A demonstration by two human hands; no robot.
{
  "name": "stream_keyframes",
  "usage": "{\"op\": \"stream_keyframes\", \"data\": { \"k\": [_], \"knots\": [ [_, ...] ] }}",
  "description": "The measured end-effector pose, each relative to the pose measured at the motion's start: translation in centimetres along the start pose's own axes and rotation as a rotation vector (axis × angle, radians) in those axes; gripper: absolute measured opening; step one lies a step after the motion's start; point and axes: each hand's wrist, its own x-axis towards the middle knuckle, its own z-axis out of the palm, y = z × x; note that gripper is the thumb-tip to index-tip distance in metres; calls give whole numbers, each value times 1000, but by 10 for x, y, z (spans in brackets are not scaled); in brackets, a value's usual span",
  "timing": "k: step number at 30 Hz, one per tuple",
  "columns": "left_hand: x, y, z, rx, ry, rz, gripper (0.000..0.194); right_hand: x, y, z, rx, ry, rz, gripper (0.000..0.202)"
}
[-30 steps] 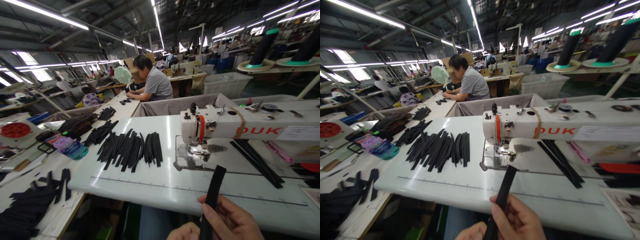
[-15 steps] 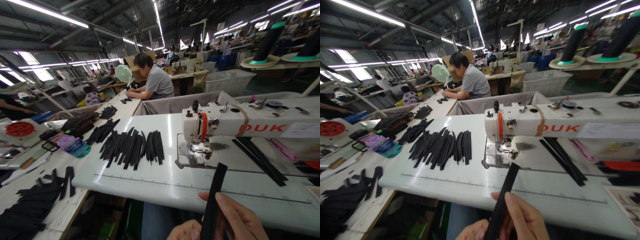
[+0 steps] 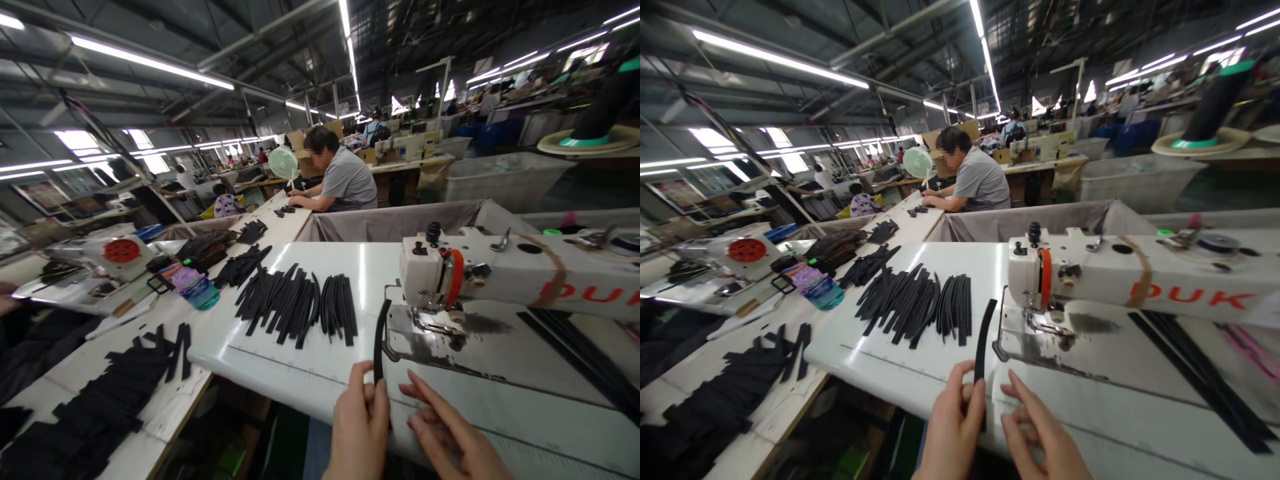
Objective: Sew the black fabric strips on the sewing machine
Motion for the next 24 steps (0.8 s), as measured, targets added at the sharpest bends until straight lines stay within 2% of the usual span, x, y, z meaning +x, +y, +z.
{"op": "stream_keyframes", "data": {
  "k": [4, 6, 8, 9, 11, 12, 14, 16, 17, 18, 20, 22, 24],
  "knots": [
    [49, 9, -14, 495, 100, 58, 34, 34, 10, 21, -281, 55, -201, 48],
    [65, 8, -25, 624, 115, 95, 32, 58, 13, 29, -384, 77, -261, 51],
    [80, 1, -49, 674, 173, 168, 31, 81, 15, 34, -467, 53, -275, 56],
    [89, -5, -67, 683, 228, 197, 32, 92, 15, 37, -506, 25, -273, 59],
    [113, -21, -115, 714, 424, 260, 31, 108, 14, 43, -581, -57, -279, 67],
    [127, -30, -143, 750, 521, 224, 33, 113, 14, 47, -619, -103, -285, 71],
    [156, -48, -196, 807, 636, 40, 46, 120, 13, 59, -692, -186, -290, 78],
    [182, -65, -237, 808, 653, -84, 58, 124, 14, 76, -745, -226, -281, 82],
    [193, -72, -251, 802, 624, -135, 60, 125, 14, 85, -763, -228, -274, 83],
    [202, -79, -259, 800, 582, -163, 60, 126, 14, 94, -775, -221, -265, 83],
    [216, -90, -262, 797, 474, -162, 59, 128, 10, 113, -778, -206, -247, 83],
    [227, -93, -256, 795, 365, -113, 55, 131, 3, 130, -757, -211, -224, 84],
    [234, -89, -249, 791, 275, -56, 52, 134, -5, 144, -712, -234, -206, 84]
  ]
}}
